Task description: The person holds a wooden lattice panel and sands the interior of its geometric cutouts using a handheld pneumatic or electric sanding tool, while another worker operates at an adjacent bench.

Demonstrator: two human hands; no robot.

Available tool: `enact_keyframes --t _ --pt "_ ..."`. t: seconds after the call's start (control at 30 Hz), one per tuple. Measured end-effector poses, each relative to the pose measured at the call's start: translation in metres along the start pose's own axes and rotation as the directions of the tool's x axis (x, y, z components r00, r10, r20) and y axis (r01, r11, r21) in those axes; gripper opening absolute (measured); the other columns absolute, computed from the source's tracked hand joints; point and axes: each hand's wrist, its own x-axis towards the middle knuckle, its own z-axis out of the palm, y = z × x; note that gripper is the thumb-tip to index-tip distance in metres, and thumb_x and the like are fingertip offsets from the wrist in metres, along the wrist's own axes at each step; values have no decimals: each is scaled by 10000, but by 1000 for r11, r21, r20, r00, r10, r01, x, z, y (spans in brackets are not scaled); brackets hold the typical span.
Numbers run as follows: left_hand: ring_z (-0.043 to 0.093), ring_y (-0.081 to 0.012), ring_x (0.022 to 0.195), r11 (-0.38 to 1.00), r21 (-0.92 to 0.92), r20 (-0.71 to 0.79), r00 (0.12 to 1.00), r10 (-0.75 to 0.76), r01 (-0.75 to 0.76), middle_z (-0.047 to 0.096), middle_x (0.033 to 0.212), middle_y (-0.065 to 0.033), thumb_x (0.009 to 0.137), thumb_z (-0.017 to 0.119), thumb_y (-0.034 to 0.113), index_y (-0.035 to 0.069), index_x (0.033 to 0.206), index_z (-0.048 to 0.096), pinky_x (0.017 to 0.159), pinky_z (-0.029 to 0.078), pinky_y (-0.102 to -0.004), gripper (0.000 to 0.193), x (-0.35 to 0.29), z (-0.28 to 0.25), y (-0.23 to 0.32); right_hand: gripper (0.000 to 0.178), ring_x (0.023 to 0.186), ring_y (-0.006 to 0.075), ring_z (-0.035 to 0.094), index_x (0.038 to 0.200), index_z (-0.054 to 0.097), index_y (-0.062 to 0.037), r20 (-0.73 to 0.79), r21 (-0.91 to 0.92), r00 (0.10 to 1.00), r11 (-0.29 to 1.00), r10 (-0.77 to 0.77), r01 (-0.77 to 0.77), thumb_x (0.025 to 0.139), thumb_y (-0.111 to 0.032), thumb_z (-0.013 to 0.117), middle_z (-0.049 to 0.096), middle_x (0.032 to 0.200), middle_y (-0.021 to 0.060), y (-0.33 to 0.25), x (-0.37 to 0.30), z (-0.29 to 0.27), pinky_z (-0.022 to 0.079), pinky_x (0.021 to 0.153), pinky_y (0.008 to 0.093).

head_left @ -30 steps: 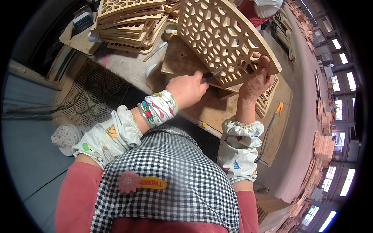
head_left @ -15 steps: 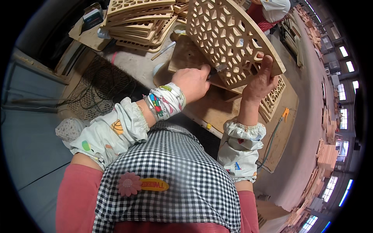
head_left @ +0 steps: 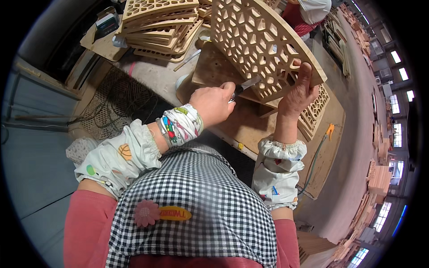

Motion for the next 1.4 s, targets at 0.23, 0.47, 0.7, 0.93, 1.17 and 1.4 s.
enact_keyframes --t 0.23,0.47,0.7,0.93,1.17,1.4 --pt "743 -437 845 999 -23 -2 1000 -30 30 763 889 -199 979 639 311 33 1106 525 769 590 -537 327 4 10 1 297 883 136 698 1137 725 15 -2 17 996 996 89 -89 1050 -268 723 749 1030 74 -5 2 -1 642 714 308" --pt "714 -475 814 920 -376 158 986 -50 107 737 866 -234 987 655 351 26 1072 471 723 560 -540 382 -41 -24 -1 278 863 147 695 1128 723 9 51 -8 997 999 50 -50 1049 -256 707 732 1015 81 -3 -3 -8 654 722 317" --pt "698 -490 815 906 -424 128 991 43 16 712 847 -258 994 660 349 14 1089 476 719 549 -543 393 -35 -10 1 325 905 178 713 1165 713 13 86 -139 996 990 -22 33 1054 -292 691 729 1054 93 -1 -3 -13 669 724 361" --pt "728 -452 834 945 -306 217 975 -46 113 751 897 -226 1002 626 384 12 1100 508 747 565 -551 402 -40 2 -6 337 861 184 711 1161 696 0 23 -20 995 995 97 -97 1051 -319 704 738 1039 96 0 5 -11 670 693 393" --pt "715 -495 933 917 -382 221 975 -31 116 750 992 -276 1004 601 383 -31 1183 513 839 570 -553 461 -10 27 -3 325 852 162 716 1128 714 -3 27 -3 996 997 83 -82 1045 -318 716 750 1022 87 0 4 -12 647 681 331" --pt "690 -528 1001 921 -364 268 963 -38 137 730 1061 -320 1002 586 375 -35 1296 512 895 552 -566 510 23 29 7 330 839 143 702 1123 721 5 12 36 998 997 69 -69 1037 -313 730 751 1016 80 -2 4 -8 642 697 330"
